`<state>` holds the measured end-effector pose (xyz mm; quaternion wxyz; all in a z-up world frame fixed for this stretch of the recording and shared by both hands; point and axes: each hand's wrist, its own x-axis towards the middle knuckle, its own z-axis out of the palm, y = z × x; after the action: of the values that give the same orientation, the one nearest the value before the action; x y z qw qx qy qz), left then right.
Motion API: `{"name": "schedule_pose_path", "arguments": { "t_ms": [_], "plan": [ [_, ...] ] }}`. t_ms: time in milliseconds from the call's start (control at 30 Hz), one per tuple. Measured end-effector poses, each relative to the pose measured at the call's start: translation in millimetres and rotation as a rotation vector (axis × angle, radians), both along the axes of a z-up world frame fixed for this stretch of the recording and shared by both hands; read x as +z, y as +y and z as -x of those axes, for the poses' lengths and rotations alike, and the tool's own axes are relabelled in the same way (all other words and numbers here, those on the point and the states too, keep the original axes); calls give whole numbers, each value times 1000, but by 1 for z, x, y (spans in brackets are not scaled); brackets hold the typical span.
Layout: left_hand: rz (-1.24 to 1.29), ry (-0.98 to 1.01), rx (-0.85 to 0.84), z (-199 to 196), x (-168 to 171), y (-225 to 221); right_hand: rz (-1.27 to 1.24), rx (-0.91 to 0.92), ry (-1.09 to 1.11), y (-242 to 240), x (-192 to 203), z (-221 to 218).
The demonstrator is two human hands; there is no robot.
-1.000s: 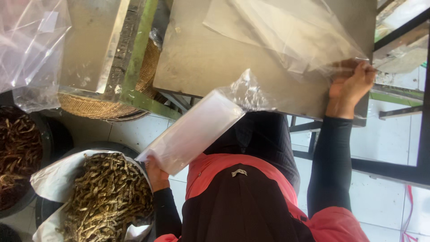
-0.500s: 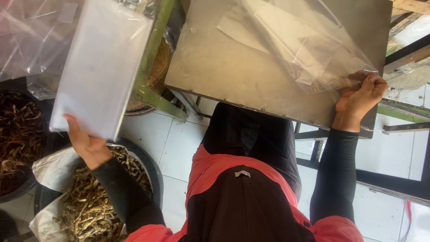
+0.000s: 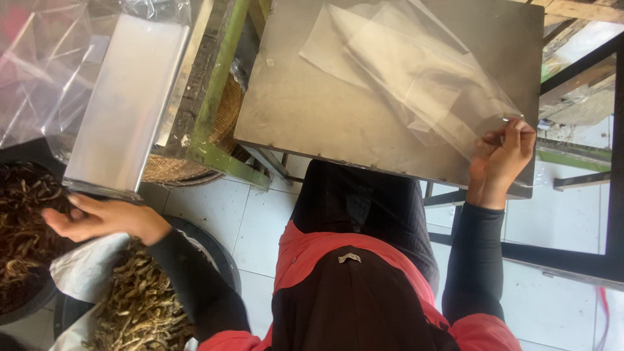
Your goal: The person opens a plastic bag containing clear packaging bags, removes one, and places it on a metal table. They then fold the bag into a smaller rectangular shape and use a yellow utility knife to trim the excess plastic from the folded edges.
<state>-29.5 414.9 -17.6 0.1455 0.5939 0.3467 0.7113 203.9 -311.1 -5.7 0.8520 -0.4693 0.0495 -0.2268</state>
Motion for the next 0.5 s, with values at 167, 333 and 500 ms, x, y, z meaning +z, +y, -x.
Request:
{"name": "schedule_pose_path", "arguments": {
  "t_ms": [167,333,500],
  "plan": [
    [-123,13,-794,-48,4,-201,-296,225,-35,30,45,54],
    [-176,471,-1149,-95,27,-309,30,374,-240,37,114,97],
    [-182,355,-1217,-146,61,-321,685,195,-279,4,206,120]
  ]
}}
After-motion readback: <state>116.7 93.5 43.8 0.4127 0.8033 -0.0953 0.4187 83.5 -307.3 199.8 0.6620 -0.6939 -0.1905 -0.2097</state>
